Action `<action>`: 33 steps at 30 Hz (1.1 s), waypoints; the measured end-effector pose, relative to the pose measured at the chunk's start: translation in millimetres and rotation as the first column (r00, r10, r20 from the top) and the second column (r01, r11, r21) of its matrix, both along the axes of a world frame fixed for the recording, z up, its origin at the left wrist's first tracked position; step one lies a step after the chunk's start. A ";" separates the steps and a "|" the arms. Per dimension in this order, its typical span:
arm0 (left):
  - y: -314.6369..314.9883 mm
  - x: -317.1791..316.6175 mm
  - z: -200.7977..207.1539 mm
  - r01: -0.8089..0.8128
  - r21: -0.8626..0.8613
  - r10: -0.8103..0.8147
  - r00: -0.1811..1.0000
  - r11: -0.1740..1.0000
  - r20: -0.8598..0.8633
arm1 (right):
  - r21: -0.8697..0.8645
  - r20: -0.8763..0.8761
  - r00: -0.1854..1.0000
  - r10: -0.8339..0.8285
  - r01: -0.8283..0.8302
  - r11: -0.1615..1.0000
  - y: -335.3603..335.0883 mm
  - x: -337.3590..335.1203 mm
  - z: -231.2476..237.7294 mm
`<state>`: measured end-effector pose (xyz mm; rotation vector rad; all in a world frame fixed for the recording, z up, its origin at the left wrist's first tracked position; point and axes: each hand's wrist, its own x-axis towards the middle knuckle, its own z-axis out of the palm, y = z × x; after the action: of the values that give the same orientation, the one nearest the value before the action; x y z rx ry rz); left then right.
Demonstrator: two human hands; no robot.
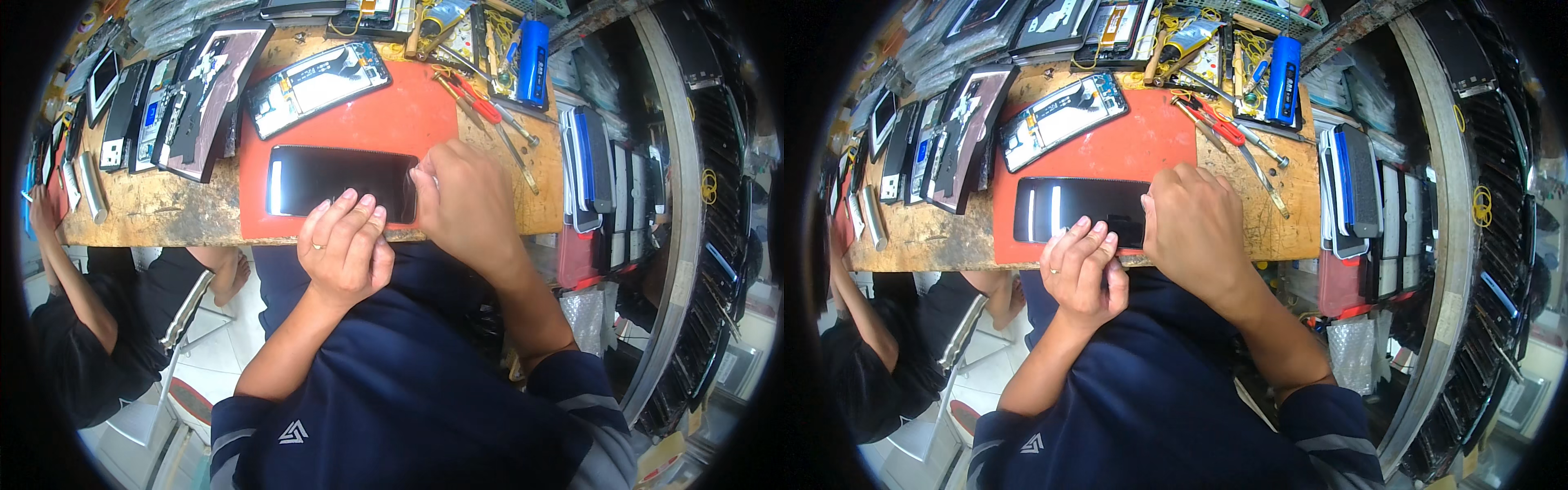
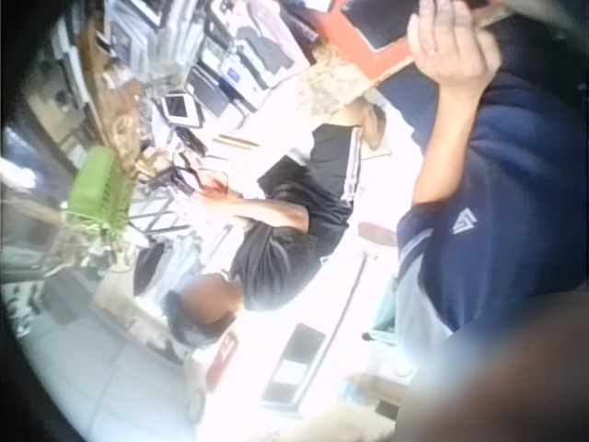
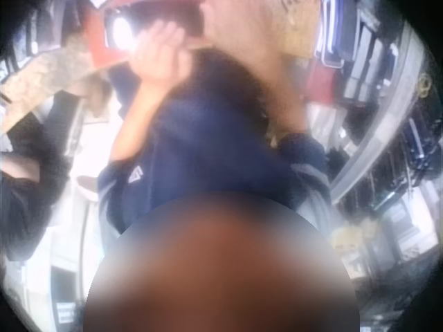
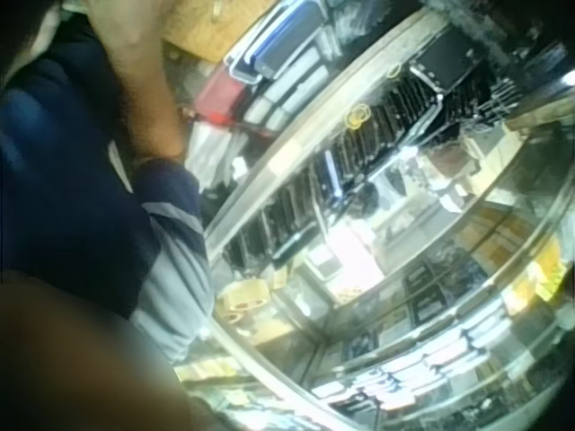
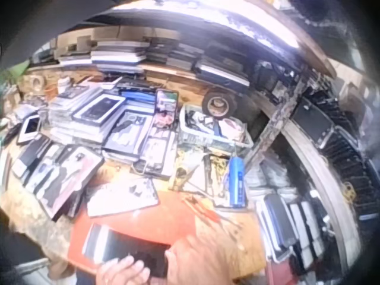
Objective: The person applies adhesive to a smartphone screen and wipes it clean. They then disassemble the phone, remove the battery and internal components, and place them on the workbench. The person handles multiple phone parts and tools during the process.
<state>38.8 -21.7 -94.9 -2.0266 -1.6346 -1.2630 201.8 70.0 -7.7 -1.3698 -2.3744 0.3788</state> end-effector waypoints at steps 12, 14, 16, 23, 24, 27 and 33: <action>-1.0 0.1 -0.8 0.017 -0.006 -0.017 1.000 1.000 0.014 | -0.048 0.001 0.999 0.032 -0.032 0.998 -20.9 3.8 5.2; -1.8 -0.2 -1.1 0.017 -0.015 -0.016 1.000 1.000 0.015 | -0.052 -0.003 0.999 0.040 -0.040 0.998 -24.1 4.4 5.1; -2.4 -0.4 -1.7 0.020 -0.016 -0.020 1.000 1.000 0.011 | -0.064 -0.005 0.999 0.044 -0.045 0.997 -27.3 5.4 5.6; -3.0 -1.2 -2.5 0.028 -0.022 -0.028 1.000 0.999 0.011 | -0.078 0.013 0.998 0.059 -0.058 0.995 -40.0 6.1 9.6; -3.3 -1.5 -2.1 0.029 -0.023 -0.029 1.000 0.999 0.010 | -0.067 0.002 0.998 0.056 -0.056 0.996 -42.5 5.6 9.9; -2.6 -1.2 -1.2 0.024 -0.023 -0.024 1.000 0.999 0.000 | -0.038 0.000 0.999 0.054 -0.054 0.998 -50.3 4.8 9.8; -5.4 -5.3 10.6 0.059 -0.072 -0.057 0.998 0.996 0.041 | -0.155 -0.084 0.985 0.153 -0.165 0.974 -55.4 31.7 13.1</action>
<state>33.6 -27.1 -84.3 -2.1199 -1.6745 -1.2882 233.5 14.6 5.5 -1.2124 -2.4458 0.6673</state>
